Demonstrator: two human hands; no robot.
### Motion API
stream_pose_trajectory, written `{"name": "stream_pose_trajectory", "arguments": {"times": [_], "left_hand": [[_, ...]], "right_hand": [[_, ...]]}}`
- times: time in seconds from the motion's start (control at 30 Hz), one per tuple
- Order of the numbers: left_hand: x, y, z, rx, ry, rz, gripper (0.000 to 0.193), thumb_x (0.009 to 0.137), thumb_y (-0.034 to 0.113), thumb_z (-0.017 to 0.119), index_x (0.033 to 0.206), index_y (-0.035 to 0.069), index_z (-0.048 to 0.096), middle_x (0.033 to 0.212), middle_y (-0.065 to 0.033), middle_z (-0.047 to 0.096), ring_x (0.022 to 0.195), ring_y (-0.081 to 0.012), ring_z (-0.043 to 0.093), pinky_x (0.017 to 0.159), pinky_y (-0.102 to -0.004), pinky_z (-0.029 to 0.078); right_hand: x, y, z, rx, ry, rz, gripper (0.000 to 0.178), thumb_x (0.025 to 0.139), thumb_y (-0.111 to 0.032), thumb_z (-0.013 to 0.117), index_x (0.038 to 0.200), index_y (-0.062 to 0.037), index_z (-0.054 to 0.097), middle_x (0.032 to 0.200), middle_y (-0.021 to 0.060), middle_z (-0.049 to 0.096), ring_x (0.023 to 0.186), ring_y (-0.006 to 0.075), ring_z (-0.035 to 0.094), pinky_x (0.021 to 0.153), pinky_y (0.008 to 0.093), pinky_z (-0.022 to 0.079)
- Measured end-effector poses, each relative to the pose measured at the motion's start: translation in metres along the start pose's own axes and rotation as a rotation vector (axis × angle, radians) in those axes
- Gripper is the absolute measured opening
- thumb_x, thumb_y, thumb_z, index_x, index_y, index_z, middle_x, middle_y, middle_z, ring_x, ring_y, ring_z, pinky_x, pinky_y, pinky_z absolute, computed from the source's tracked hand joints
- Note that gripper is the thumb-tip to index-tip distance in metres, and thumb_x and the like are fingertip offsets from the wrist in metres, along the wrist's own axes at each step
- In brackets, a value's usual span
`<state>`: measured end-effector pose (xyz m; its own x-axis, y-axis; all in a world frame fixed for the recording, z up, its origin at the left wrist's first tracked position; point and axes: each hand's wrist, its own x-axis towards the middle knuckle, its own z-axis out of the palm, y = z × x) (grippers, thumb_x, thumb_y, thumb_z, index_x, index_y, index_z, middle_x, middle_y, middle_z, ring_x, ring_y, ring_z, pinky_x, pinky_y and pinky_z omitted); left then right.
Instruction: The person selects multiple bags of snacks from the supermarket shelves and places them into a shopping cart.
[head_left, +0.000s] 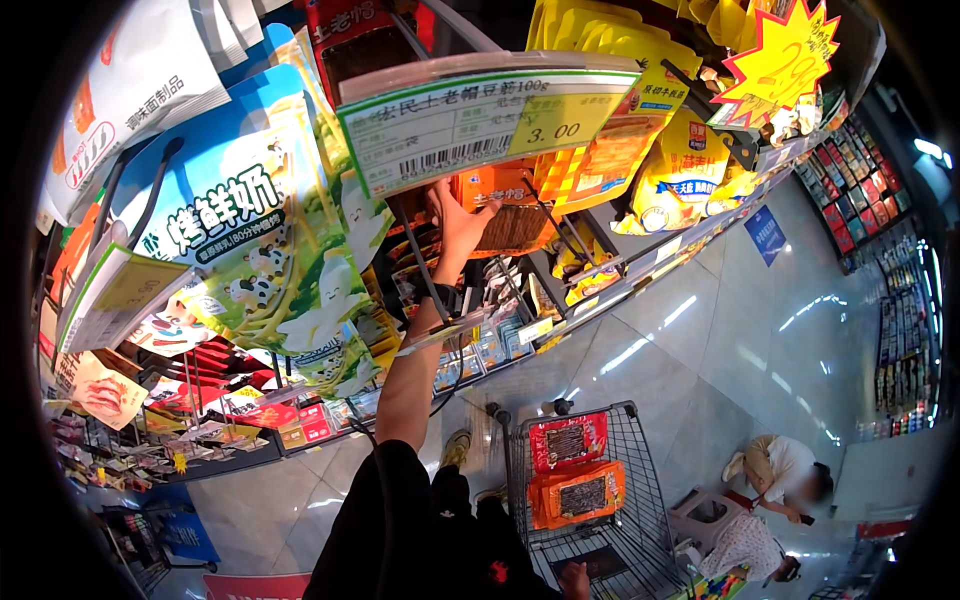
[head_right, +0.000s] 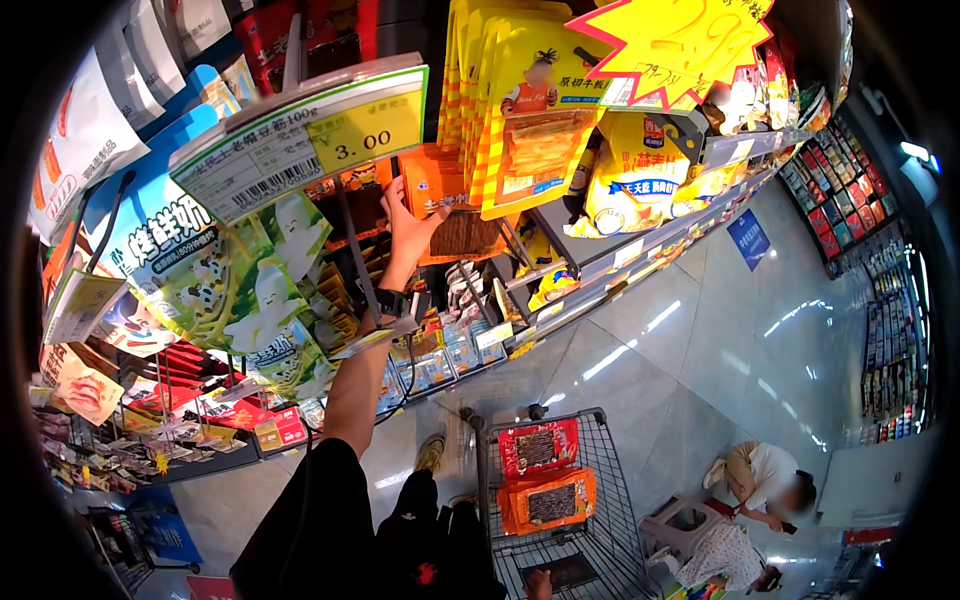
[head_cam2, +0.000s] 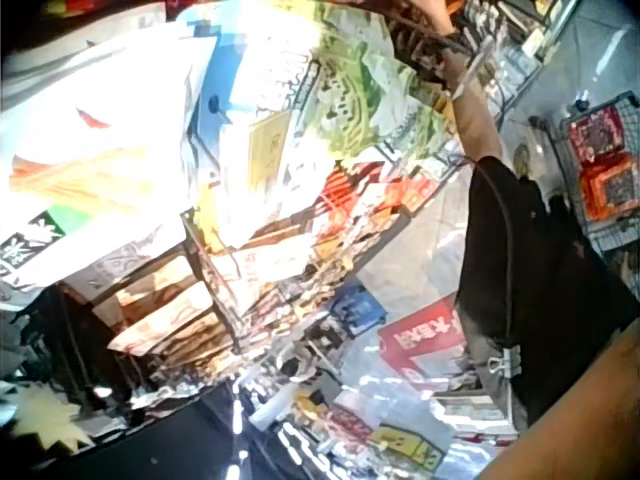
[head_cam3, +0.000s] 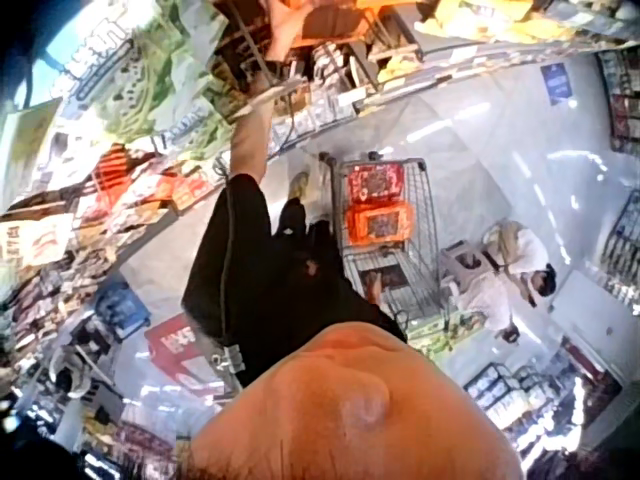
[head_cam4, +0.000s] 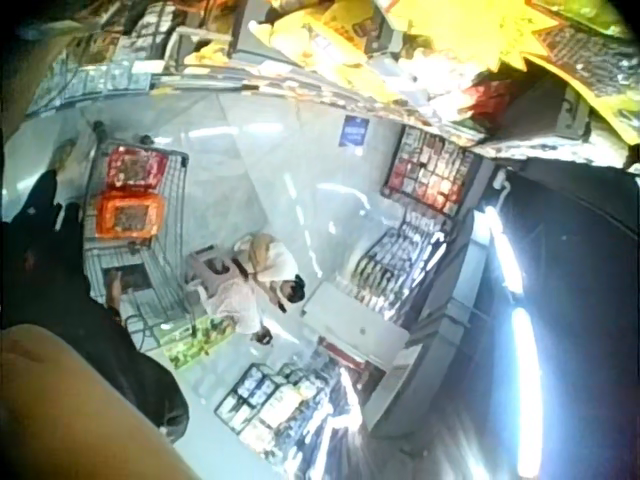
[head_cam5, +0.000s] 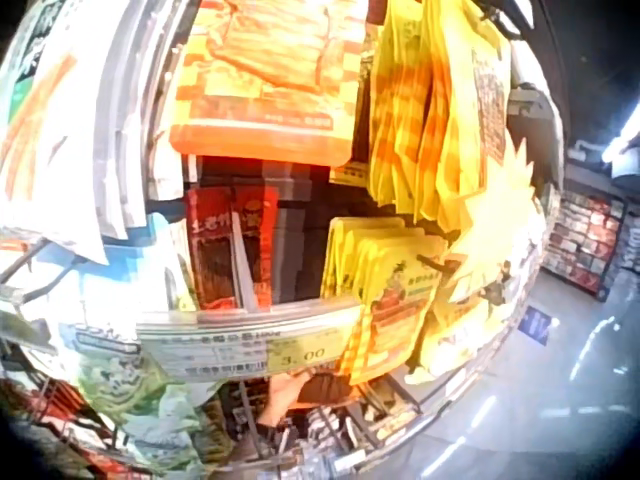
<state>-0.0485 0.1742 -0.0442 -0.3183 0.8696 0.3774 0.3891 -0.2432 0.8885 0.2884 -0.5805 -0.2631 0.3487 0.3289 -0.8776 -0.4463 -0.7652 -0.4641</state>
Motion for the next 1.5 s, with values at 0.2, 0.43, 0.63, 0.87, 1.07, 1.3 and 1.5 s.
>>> {"name": "stream_pose_trajectory", "arguments": {"times": [0.2, 0.43, 0.63, 0.87, 1.07, 1.3, 1.5], "left_hand": [[0.0, -0.004, 0.003, -0.102, 0.053, 0.063, 0.06, 0.077, 0.02, 0.08, 0.122, 0.002, 0.045, 0.109, -0.0081, 0.038, 0.101, -0.0208, 0.048, 0.088, -0.0347, 0.042], [0.01, 0.008, -0.011, -0.453, -0.213, 0.028, 0.043, 0.083, 0.015, 0.075, 0.116, 0.0, 0.053, 0.102, -0.0059, 0.063, 0.091, -0.015, 0.059, 0.08, -0.0307, 0.047], [0.012, 0.022, -0.007, -0.464, -0.287, -0.017, 0.019, 0.085, 0.014, 0.071, 0.09, -0.003, 0.064, 0.08, 0.0022, 0.064, 0.073, -0.0062, 0.054, 0.065, -0.026, 0.045], [-0.044, 0.05, -0.003, -0.46, -0.244, 0.047, 0.018, 0.089, 0.013, 0.067, 0.089, -0.005, 0.065, 0.077, 0.0032, 0.062, 0.071, -0.0041, 0.051, 0.064, -0.0238, 0.044], [-0.088, 0.072, -0.008, -0.528, -0.356, -0.087, 0.018, 0.089, 0.011, 0.067, 0.098, -0.005, 0.067, 0.091, 0.0001, 0.067, 0.079, -0.0058, 0.057, 0.071, -0.0232, 0.046], [-0.122, 0.108, -0.008, -0.693, -0.318, -0.269, 0.019, 0.088, 0.009, 0.067, 0.098, -0.007, 0.066, 0.093, -0.0016, 0.067, 0.079, -0.0062, 0.057, 0.071, -0.0227, 0.045], [-0.131, 0.126, -0.011, -0.683, -0.301, -0.313, 0.02, 0.087, 0.008, 0.068, 0.1, -0.006, 0.065, 0.096, -0.0033, 0.068, 0.082, -0.0075, 0.06, 0.073, -0.0241, 0.046]], "right_hand": [[-0.016, 0.007, 0.006, -0.011, 0.006, -0.004, 0.043, 0.096, -0.052, 0.04, 0.095, -0.0103, 0.051, 0.084, 0.0002, 0.054, 0.084, 0.019, 0.055, 0.08, 0.0464, 0.043], [-0.039, 0.019, 0.011, -0.005, 0.052, 0.066, 0.071, 0.094, -0.064, 0.035, 0.128, -0.004, 0.048, 0.113, 0.0083, 0.059, 0.106, 0.0221, 0.054, 0.087, 0.0428, 0.042], [-0.044, 0.038, 0.019, 0.002, 0.016, -0.018, 0.077, 0.091, -0.068, 0.036, 0.131, -0.0021, 0.045, 0.122, 0.0157, 0.056, 0.116, 0.0279, 0.051, 0.09, 0.0461, 0.044], [-0.082, 0.01, 0.04, 0.089, 0.074, -0.038, 0.081, 0.09, -0.069, 0.038, 0.133, -0.0006, 0.043, 0.123, 0.0164, 0.055, 0.116, 0.0283, 0.053, 0.089, 0.0431, 0.046], [-0.089, 0.003, 0.041, 0.099, 0.062, -0.084, 0.081, 0.092, -0.067, 0.036, 0.135, 0.0017, 0.04, 0.127, 0.0193, 0.053, 0.118, 0.0302, 0.052, 0.091, 0.0463, 0.046], [-0.091, 0.008, 0.041, 0.173, 0.074, -0.061, 0.08, 0.094, -0.064, 0.033, 0.137, 0.003, 0.037, 0.129, 0.0216, 0.051, 0.121, 0.0317, 0.05, 0.094, 0.0463, 0.044], [-0.091, 0.012, 0.036, 0.186, 0.068, -0.042, 0.079, 0.094, -0.064, 0.033, 0.137, 0.0016, 0.038, 0.126, 0.0206, 0.053, 0.118, 0.0308, 0.051, 0.09, 0.0441, 0.047]]}}
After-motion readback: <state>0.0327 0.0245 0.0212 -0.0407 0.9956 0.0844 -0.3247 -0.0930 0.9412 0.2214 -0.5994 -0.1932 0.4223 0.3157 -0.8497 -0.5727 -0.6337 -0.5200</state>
